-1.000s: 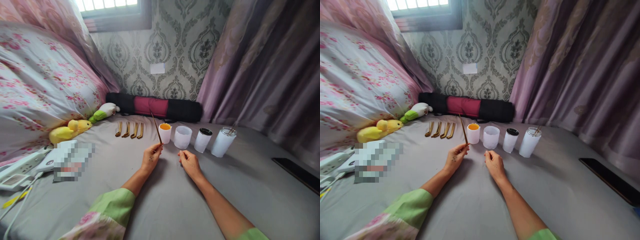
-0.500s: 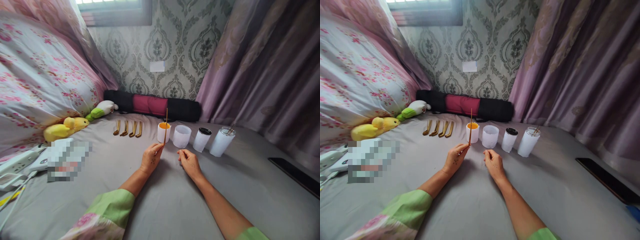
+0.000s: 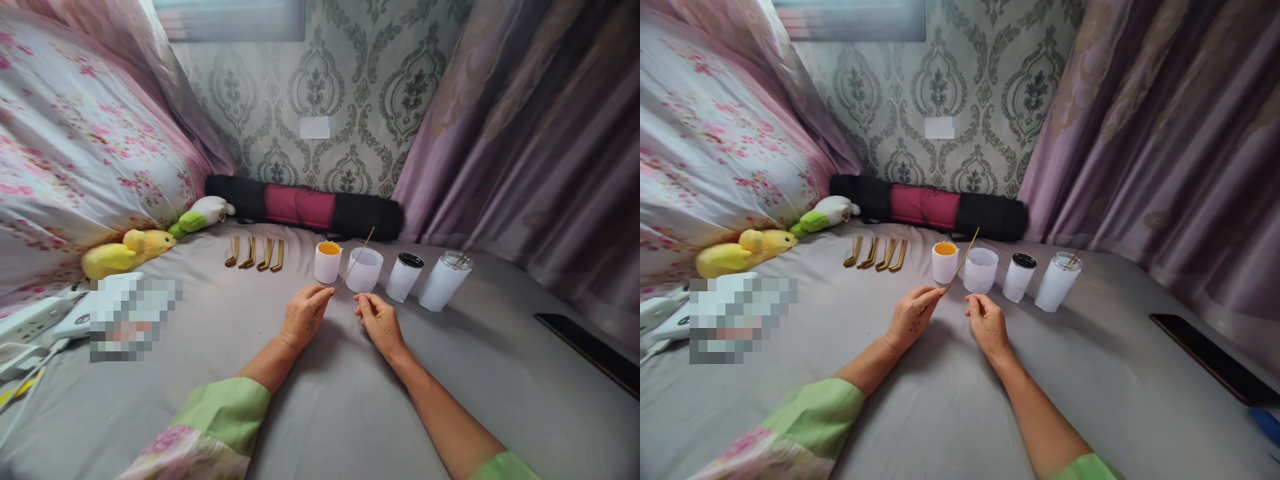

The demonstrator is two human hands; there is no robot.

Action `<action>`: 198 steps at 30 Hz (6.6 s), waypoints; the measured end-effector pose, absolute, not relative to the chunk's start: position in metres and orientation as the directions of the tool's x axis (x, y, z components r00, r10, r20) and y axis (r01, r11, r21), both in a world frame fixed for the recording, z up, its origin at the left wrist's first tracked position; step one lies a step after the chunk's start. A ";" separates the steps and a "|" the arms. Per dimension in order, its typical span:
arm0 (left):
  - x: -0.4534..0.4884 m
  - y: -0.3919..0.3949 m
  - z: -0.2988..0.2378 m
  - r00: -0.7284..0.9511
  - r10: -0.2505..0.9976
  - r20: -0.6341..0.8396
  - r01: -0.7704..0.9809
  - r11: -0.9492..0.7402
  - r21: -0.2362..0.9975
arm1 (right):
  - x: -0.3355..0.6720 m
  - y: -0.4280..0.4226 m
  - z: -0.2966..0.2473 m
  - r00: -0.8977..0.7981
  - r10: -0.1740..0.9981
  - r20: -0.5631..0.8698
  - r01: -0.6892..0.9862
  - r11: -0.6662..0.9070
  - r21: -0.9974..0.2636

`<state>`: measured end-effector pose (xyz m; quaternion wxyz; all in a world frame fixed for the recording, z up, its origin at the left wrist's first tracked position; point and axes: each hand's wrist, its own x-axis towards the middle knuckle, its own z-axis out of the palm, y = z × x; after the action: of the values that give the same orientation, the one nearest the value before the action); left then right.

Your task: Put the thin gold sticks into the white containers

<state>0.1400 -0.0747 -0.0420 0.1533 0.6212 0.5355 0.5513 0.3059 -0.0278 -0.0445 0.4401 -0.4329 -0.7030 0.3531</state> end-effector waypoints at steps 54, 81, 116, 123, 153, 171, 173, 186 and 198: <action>0.145 -0.069 -0.049 0.034 0.856 0.516 0.704 -0.387 0.596 | 0.301 -0.033 -0.039 -0.284 0.949 0.136 -0.042 0.129 -0.991; 0.158 -0.069 -0.036 0.059 0.989 -0.132 -0.281 0.144 0.949 | 0.305 -0.030 -0.042 -0.171 0.974 0.146 -0.015 0.146 -0.989; 0.153 -0.069 -0.044 0.125 0.967 -0.221 -0.407 0.253 0.878 | 0.313 -0.025 -0.042 -0.094 0.992 0.089 -0.060 0.084 -0.995; 0.151 -0.069 -0.044 0.113 0.967 -0.228 -0.387 0.254 0.886 | 0.317 -0.021 -0.044 -0.016 0.996 0.086 -0.123 0.083 -0.989; 0.143 -0.065 -0.042 0.075 0.960 -0.269 -0.478 0.271 0.836 | 0.335 -0.005 -0.043 0.225 0.964 0.142 -0.269 0.201 -0.942; 0.134 -0.067 -0.038 0.157 0.942 -0.296 -0.538 0.333 0.774 | 0.349 -0.011 -0.021 0.214 0.957 0.197 -0.193 0.239 -0.952; 0.133 -0.067 -0.038 0.156 0.939 -0.305 -0.560 0.339 0.756 | 0.356 -0.011 -0.016 0.219 0.955 0.201 -0.177 0.242 -0.954; 0.123 -0.063 -0.041 0.204 0.923 -0.325 -0.701 0.370 0.610 | 0.418 -0.015 0.036 0.312 0.916 0.253 -0.070 0.288 -0.955; 0.122 -0.064 -0.040 0.213 0.928 -0.307 -0.708 0.363 0.606 | 0.462 -0.008 0.097 0.431 0.837 0.338 0.080 0.337 -0.938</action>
<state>0.1220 -0.0641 -0.0399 0.7600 0.1701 0.3225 0.5381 0.4618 -0.0082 0.0968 0.6793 -0.5039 -0.4551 0.2784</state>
